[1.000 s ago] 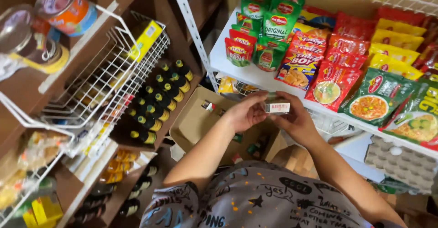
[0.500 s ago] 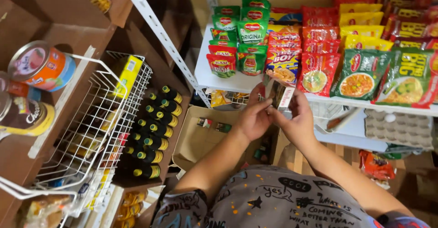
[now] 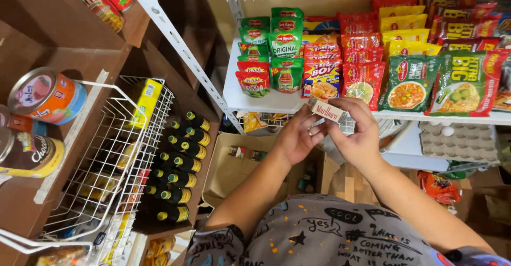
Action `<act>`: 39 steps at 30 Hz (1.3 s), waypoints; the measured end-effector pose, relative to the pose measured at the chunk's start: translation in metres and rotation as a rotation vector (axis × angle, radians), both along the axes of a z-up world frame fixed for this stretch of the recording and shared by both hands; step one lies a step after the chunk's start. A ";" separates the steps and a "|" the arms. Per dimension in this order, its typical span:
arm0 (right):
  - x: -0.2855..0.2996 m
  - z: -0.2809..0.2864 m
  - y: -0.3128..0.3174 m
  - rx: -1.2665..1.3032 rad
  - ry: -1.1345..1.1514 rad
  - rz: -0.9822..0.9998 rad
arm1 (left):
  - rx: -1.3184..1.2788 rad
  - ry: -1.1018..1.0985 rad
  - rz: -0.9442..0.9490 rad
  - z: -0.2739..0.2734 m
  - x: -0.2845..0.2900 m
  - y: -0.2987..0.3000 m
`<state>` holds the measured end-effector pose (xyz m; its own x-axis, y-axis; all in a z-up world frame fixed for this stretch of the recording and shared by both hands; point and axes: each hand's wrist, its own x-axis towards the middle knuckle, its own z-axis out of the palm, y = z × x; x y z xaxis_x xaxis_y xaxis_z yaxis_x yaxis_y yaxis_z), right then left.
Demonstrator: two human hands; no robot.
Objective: Organizing and stocking various grocery items like canned goods, noodles, and cigarette packs on retail shelves.
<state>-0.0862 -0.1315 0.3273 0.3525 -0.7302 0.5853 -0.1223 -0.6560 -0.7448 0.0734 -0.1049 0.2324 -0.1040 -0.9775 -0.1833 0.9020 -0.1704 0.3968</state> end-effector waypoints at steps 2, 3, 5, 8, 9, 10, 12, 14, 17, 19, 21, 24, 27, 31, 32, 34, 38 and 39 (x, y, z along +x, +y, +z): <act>0.000 0.000 0.001 0.010 -0.017 0.021 | -0.011 0.001 0.001 0.002 0.004 0.001; 0.000 0.001 0.001 0.026 -0.033 0.044 | -0.015 0.003 0.004 0.003 0.004 0.002; -0.001 0.003 0.001 -0.006 -0.023 0.033 | -0.030 0.001 0.014 0.009 0.006 0.003; 0.000 0.017 0.003 -0.116 -0.005 -0.023 | -0.083 -0.035 0.046 0.030 0.012 0.006; -0.001 0.025 0.001 -0.190 0.007 -0.070 | -0.119 -0.066 0.066 0.041 0.013 0.004; -0.001 0.037 0.000 -0.201 0.000 -0.073 | -0.130 -0.072 0.063 0.053 0.016 0.004; 0.002 0.066 -0.005 -0.404 0.028 -0.113 | -0.235 -0.251 0.144 0.081 0.025 0.001; -0.001 0.093 -0.012 -0.515 -0.001 -0.102 | -0.338 -0.453 0.229 0.124 0.027 0.004; 0.002 0.136 -0.019 -0.714 -0.032 -0.123 | -0.560 -0.848 0.430 0.190 0.034 0.015; 0.003 0.159 -0.024 -0.818 -0.049 -0.162 | -0.698 -1.051 0.550 0.231 0.035 0.024; 0.005 0.177 -0.029 -0.847 -0.045 -0.227 | -0.774 -1.369 0.675 0.270 0.034 0.033; 0.009 0.188 -0.043 -0.881 -0.054 -0.272 | -0.820 -1.568 0.754 0.287 0.039 0.014; 0.013 0.195 -0.051 -0.906 -0.049 -0.325 | -0.904 -1.706 0.846 0.292 0.045 -0.003; 0.017 0.206 -0.059 -0.919 -0.020 -0.364 | -0.942 -1.843 0.907 0.305 0.051 -0.016; 0.019 0.206 -0.063 -0.914 0.001 -0.353 | -0.931 -1.871 0.900 0.305 0.052 -0.019; 0.021 0.205 -0.067 -0.914 0.019 -0.350 | -0.930 -1.900 0.895 0.304 0.053 -0.024; 0.026 0.202 -0.079 -0.900 0.033 -0.331 | -0.864 -1.920 0.898 0.306 0.054 -0.032; 0.026 0.199 -0.083 -0.885 0.054 -0.335 | -0.831 -1.911 0.889 0.307 0.054 -0.033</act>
<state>-0.0598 -0.2142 0.5263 0.2473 -0.0972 0.9640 -0.4266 -0.9043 0.0183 0.1275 -0.1377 0.5389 0.0041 -0.5510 0.8345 -0.7646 0.5361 0.3577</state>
